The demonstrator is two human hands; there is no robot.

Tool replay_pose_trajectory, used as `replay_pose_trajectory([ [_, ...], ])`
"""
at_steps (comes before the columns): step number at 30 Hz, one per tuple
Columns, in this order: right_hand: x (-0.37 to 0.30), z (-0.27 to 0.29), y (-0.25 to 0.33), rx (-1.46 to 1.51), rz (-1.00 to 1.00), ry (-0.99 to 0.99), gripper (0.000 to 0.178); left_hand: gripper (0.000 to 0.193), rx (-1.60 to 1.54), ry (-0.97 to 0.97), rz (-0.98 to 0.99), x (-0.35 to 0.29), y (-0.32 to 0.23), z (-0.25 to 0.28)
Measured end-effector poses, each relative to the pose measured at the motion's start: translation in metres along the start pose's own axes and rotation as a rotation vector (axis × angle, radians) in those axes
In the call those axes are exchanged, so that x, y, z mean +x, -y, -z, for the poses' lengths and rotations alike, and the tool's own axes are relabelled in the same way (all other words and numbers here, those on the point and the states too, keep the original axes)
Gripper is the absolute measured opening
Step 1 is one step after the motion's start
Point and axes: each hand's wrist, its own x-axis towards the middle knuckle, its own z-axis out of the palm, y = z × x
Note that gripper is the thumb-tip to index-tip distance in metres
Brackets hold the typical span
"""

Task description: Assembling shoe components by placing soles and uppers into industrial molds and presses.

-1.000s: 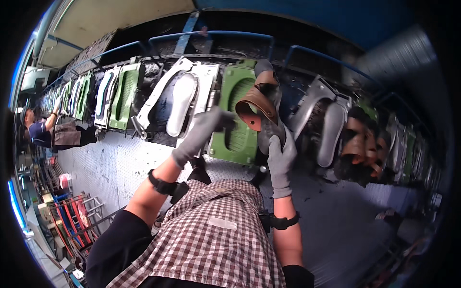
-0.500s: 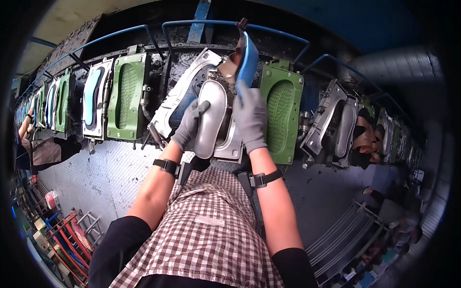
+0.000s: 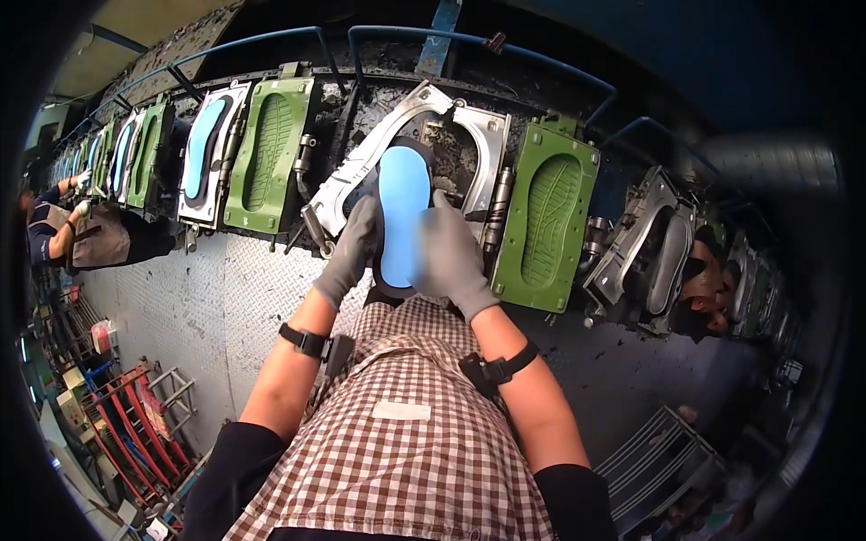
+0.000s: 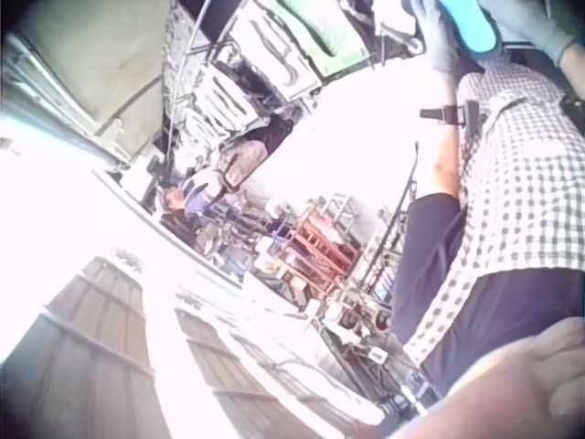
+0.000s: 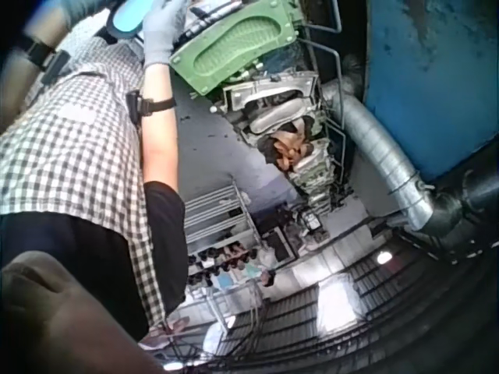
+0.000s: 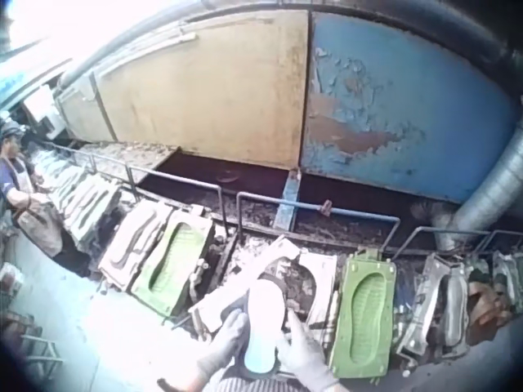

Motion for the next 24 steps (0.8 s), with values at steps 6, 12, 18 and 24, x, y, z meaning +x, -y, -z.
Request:
replay_pose_trajectory([
  [6,0.009,-0.002,0.011,0.446,-0.528,0.227,0.051,0.096,-0.415,-0.004,0.334,0.067,-0.018,-0.020],
  [12,-0.003,-0.011,-0.005,0.124,-0.234,-0.268,0.064,0.094,-0.307,0.143,0.233,0.105,-0.027,-0.048],
  [18,0.048,0.024,-0.001,-0.092,-0.242,-0.222,0.063,0.098,-0.428,0.074,0.177,0.142,-0.032,-0.060],
  [24,0.008,0.064,-0.013,0.217,-0.310,-0.157,0.061,0.072,0.291,-0.110,0.176,0.072,-0.005,-0.051],
])
